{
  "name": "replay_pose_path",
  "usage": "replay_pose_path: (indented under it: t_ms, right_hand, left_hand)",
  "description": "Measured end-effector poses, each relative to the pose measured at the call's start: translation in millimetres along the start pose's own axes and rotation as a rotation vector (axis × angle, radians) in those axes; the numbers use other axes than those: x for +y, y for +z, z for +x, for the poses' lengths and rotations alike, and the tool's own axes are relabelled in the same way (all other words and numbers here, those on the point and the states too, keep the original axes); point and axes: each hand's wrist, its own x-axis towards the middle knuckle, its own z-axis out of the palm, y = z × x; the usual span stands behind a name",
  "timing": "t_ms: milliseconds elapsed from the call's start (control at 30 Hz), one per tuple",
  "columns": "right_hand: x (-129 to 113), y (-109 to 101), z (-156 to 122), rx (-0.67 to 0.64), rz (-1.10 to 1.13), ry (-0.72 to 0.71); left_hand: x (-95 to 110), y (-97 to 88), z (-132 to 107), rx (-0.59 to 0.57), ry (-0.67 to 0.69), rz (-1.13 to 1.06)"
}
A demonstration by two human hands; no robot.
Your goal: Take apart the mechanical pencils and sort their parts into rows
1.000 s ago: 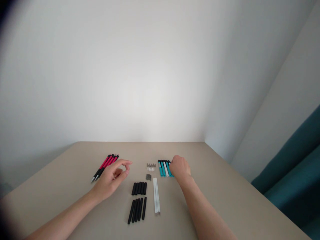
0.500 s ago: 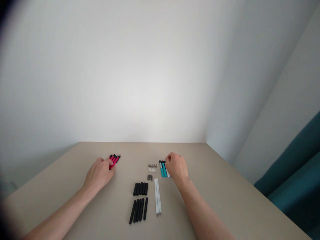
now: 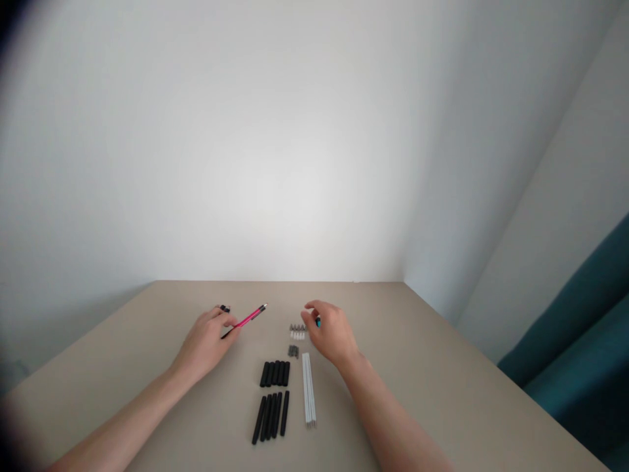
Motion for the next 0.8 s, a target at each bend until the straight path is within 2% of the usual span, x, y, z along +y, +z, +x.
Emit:
replay_pose_path:
  t_ms: [133,267,367,533,800]
  right_hand:
    - [-14.6,3.5,-6.1,-0.131,0.146,-0.151]
    - [-27.2,7.6,-10.6,-0.239,0.174,-0.239]
    - [-28.1,9.3,-10.7,-0.232,0.166,-0.225]
    - [-20.8,9.2,-9.6,-0.141,0.174,-0.102]
    - [-17.3,11.9,-9.1,-0.098,0.16,-0.055]
  left_hand:
    - [16.1,-0.4,-7.1,-0.068,0.265,-0.293]
    - [23.0,-3.3,-11.7,-0.101,0.372,-0.415]
    - [20.7,-3.3,-10.7,-0.113,0.361,-0.425]
    - [15.2,0.8,-7.6,-0.127,0.288,-0.376]
    - [14.1,2.5,-5.3,-0.116,0.191,-0.361]
